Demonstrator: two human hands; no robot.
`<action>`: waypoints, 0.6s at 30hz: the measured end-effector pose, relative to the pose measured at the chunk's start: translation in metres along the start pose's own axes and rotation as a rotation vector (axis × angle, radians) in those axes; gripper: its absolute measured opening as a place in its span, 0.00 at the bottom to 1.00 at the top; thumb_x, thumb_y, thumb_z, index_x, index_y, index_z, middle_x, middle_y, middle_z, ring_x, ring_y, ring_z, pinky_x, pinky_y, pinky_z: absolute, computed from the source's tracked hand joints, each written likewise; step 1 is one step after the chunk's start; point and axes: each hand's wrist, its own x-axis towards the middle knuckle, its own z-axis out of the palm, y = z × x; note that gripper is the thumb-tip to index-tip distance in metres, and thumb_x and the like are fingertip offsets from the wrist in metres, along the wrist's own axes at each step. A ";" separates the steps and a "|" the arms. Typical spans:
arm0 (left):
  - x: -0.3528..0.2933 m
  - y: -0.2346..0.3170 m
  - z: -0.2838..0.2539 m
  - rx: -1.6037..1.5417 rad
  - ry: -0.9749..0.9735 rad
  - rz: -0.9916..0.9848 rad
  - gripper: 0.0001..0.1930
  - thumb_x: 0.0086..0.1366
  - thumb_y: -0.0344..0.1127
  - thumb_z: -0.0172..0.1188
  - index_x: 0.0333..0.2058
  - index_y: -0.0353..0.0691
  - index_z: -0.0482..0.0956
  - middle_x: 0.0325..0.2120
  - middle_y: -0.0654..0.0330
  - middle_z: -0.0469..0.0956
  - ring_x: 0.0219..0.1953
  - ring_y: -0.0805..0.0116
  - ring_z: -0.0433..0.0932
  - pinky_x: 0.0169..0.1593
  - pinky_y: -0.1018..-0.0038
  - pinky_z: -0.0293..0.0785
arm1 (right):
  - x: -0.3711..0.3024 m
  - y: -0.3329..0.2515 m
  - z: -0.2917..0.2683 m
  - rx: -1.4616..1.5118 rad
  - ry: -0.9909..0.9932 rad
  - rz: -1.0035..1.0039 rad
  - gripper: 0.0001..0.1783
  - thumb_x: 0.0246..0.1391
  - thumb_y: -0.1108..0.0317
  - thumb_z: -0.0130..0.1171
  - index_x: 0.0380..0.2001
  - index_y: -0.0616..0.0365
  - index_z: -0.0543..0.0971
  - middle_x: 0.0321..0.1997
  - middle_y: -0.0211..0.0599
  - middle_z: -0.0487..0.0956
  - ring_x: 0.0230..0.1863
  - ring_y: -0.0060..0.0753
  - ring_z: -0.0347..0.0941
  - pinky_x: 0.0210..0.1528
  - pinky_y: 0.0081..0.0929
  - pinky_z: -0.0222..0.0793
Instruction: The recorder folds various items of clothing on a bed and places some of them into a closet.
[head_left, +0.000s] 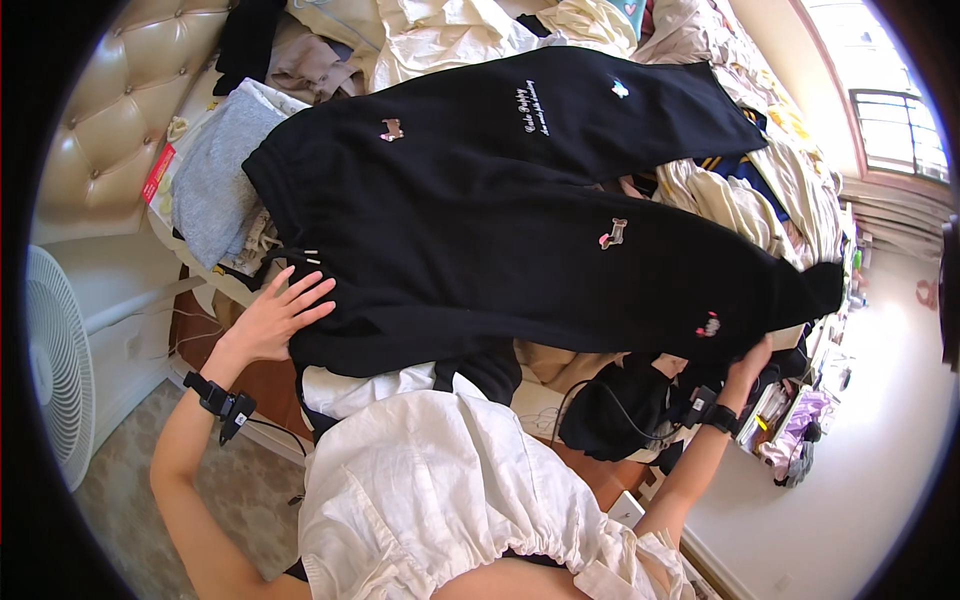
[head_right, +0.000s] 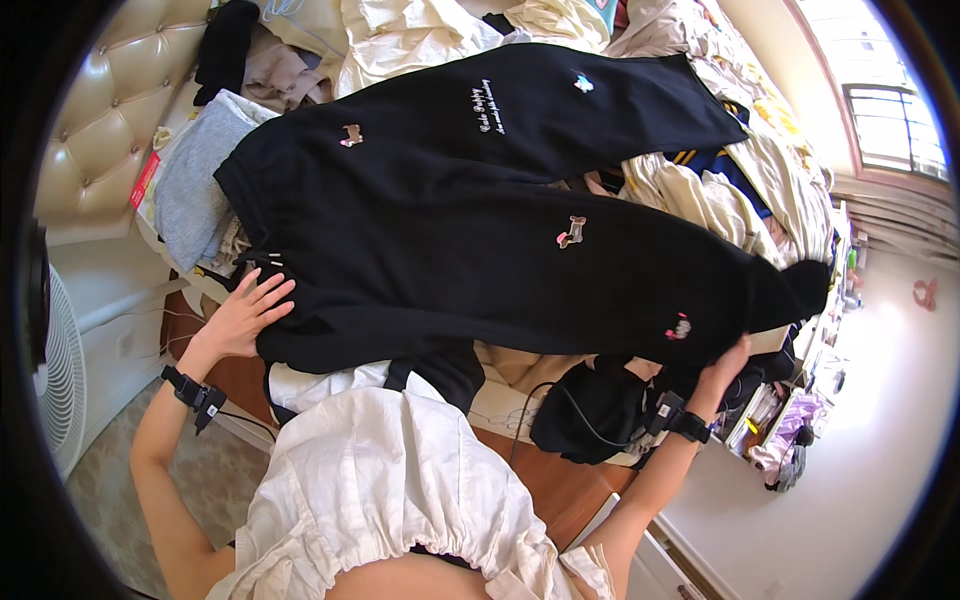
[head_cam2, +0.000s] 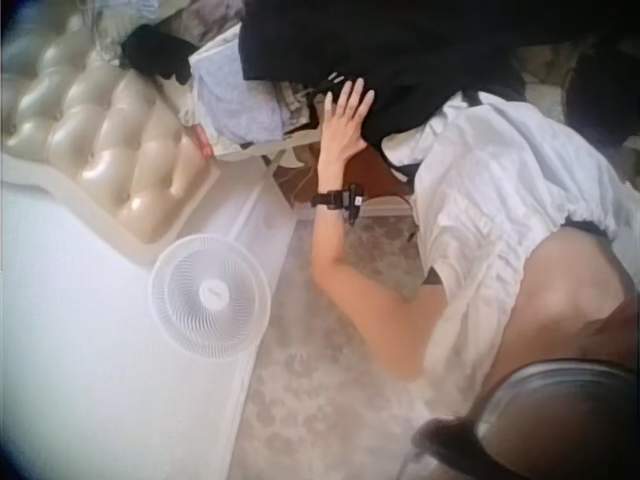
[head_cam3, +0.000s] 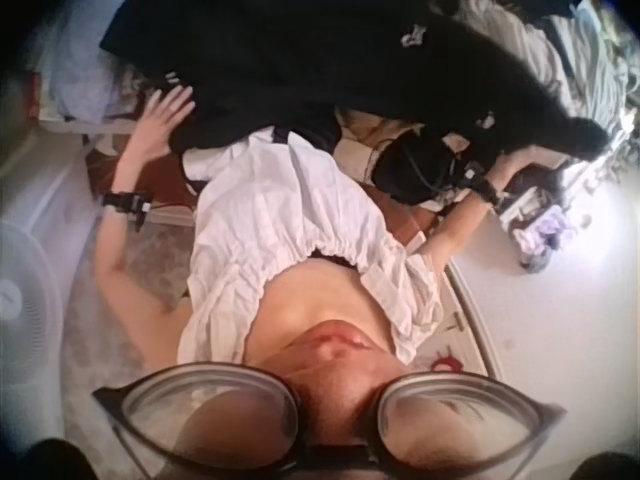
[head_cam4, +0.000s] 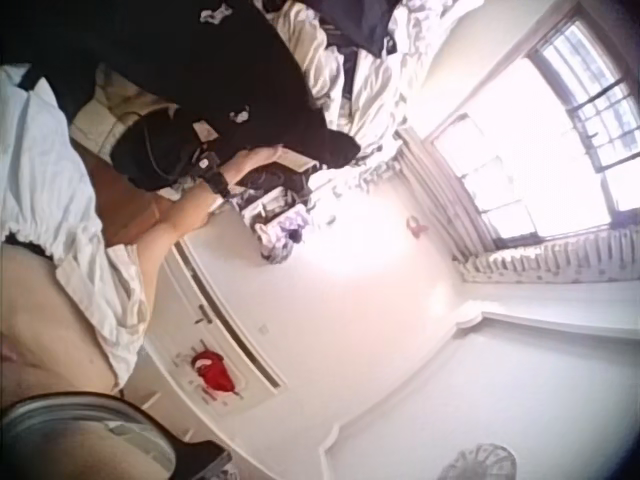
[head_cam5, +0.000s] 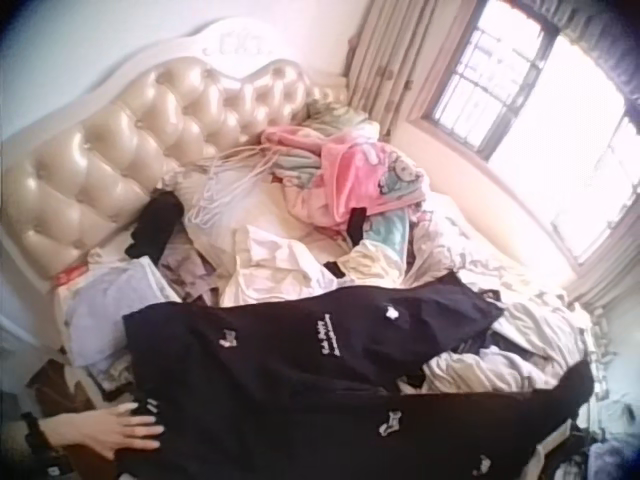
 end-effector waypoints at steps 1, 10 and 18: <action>0.002 -0.006 0.004 0.002 0.039 0.032 0.47 0.33 0.39 0.66 0.57 0.46 0.57 0.61 0.57 0.51 0.63 0.57 0.49 0.63 0.51 0.41 | 0.035 0.037 -0.065 0.419 -0.557 0.188 0.20 0.58 0.57 0.42 0.45 0.61 0.70 0.41 0.39 0.74 0.41 0.34 0.72 0.46 0.30 0.70; -0.016 0.001 -0.009 -0.046 -0.016 0.000 0.50 0.28 0.39 0.67 0.57 0.44 0.57 0.60 0.58 0.54 0.63 0.58 0.51 0.64 0.57 0.46 | -0.075 0.033 0.029 0.100 0.085 0.173 0.39 0.53 0.34 0.36 0.60 0.50 0.55 0.57 0.38 0.62 0.56 0.41 0.59 0.56 0.49 0.57; -0.008 0.022 -0.014 -0.303 0.247 -0.202 0.38 0.37 0.28 0.65 0.54 0.46 0.65 0.58 0.58 0.60 0.60 0.60 0.58 0.59 0.62 0.56 | -0.073 -0.006 0.048 0.382 -0.040 -0.127 0.41 0.54 0.35 0.35 0.58 0.57 0.58 0.60 0.38 0.61 0.60 0.36 0.58 0.62 0.32 0.53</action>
